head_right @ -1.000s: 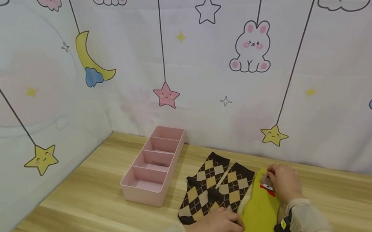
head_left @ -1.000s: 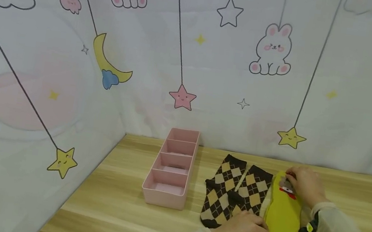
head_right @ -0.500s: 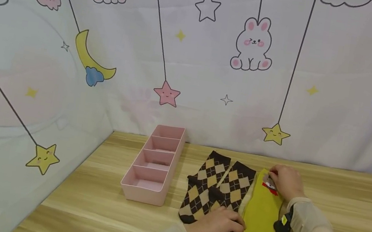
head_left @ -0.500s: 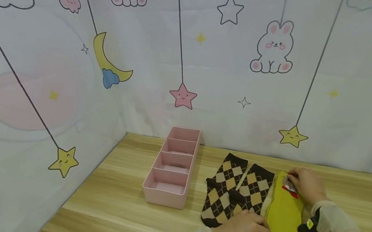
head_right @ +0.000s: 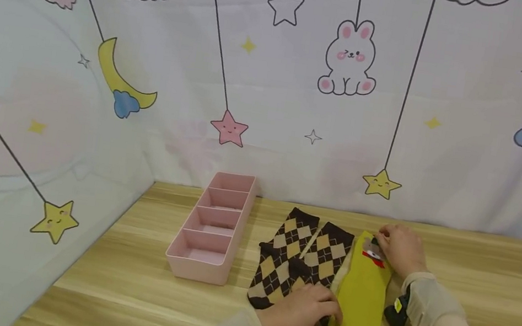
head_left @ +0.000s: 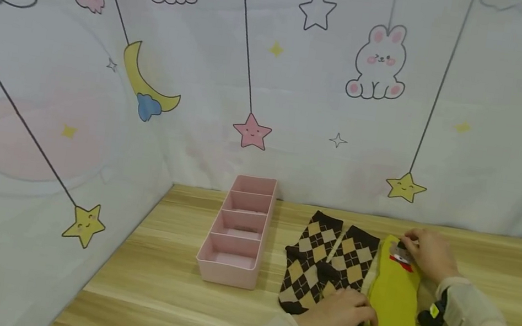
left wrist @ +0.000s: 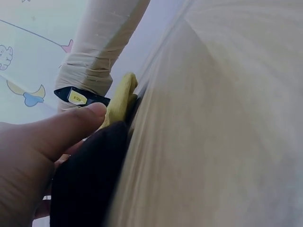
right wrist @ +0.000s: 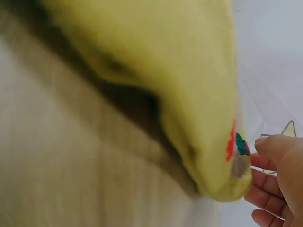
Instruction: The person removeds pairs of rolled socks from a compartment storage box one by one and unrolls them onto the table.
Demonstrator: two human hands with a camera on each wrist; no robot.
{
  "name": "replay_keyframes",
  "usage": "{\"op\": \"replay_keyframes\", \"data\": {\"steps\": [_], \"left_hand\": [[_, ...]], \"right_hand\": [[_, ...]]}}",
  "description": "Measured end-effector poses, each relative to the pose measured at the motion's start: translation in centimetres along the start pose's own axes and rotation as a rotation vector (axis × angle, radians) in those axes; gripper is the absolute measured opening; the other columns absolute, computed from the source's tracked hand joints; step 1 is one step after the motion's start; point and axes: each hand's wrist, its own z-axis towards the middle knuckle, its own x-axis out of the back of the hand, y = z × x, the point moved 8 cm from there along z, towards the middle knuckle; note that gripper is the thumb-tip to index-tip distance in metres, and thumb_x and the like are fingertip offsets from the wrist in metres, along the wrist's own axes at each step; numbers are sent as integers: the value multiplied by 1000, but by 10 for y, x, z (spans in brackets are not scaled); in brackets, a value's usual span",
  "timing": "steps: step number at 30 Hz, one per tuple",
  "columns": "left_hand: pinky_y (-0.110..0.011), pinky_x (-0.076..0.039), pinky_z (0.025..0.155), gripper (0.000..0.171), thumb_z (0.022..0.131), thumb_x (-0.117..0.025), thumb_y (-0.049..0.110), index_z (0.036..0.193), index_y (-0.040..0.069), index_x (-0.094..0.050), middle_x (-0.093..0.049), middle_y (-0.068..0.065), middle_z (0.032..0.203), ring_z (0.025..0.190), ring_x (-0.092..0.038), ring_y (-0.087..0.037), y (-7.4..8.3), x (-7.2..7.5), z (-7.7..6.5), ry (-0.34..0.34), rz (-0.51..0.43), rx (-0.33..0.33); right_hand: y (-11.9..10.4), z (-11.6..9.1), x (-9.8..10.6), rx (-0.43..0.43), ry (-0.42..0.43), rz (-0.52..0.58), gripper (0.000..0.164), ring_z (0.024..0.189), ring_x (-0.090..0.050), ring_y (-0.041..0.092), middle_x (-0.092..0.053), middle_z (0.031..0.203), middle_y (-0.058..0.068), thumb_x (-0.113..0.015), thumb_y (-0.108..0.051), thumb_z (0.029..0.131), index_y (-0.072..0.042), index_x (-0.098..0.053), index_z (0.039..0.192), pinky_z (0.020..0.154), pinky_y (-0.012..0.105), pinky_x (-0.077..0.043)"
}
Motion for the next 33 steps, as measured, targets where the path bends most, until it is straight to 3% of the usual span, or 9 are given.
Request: {"op": "replay_keyframes", "data": {"steps": [8, 18, 24, 33], "left_hand": [[-7, -33, 85, 40, 81, -64, 61, 107, 31, -64, -55, 17, 102, 94, -47, 5, 7, 3, -1, 25, 67, -54], [-11, -34, 89, 36, 81, -65, 60, 104, 33, -65, -53, 18, 101, 95, -46, 6, 9, -2, -1, -9, 55, -63], [-7, -30, 81, 32, 83, -64, 58, 102, 33, -66, -53, 19, 99, 93, -46, 6, 10, -2, -1, 1, 57, -65], [-6, -31, 81, 26, 88, -60, 55, 100, 34, -68, -54, 20, 96, 91, -47, 6, 12, 0, -2, 38, 89, -96]], "right_hand": [[-2, -1, 8, -19, -43, -25, 32, 81, -63, 37, -68, 97, 26, -59, -22, 95, 7, -67, 103, 67, 49, -52], [-4, -5, 6, -33, -93, -49, 26, 68, -59, 25, -67, 84, 21, -63, -18, 90, 6, -68, 98, 55, 37, -48], [-4, -7, 3, -29, -78, -53, 26, 73, -57, 30, -62, 85, 22, -67, -16, 87, 6, -68, 101, 61, 42, -49], [-5, -5, 0, -26, -39, -59, 21, 76, -55, 31, -60, 87, 20, -68, -13, 86, 4, -67, 98, 66, 46, -47]]}}
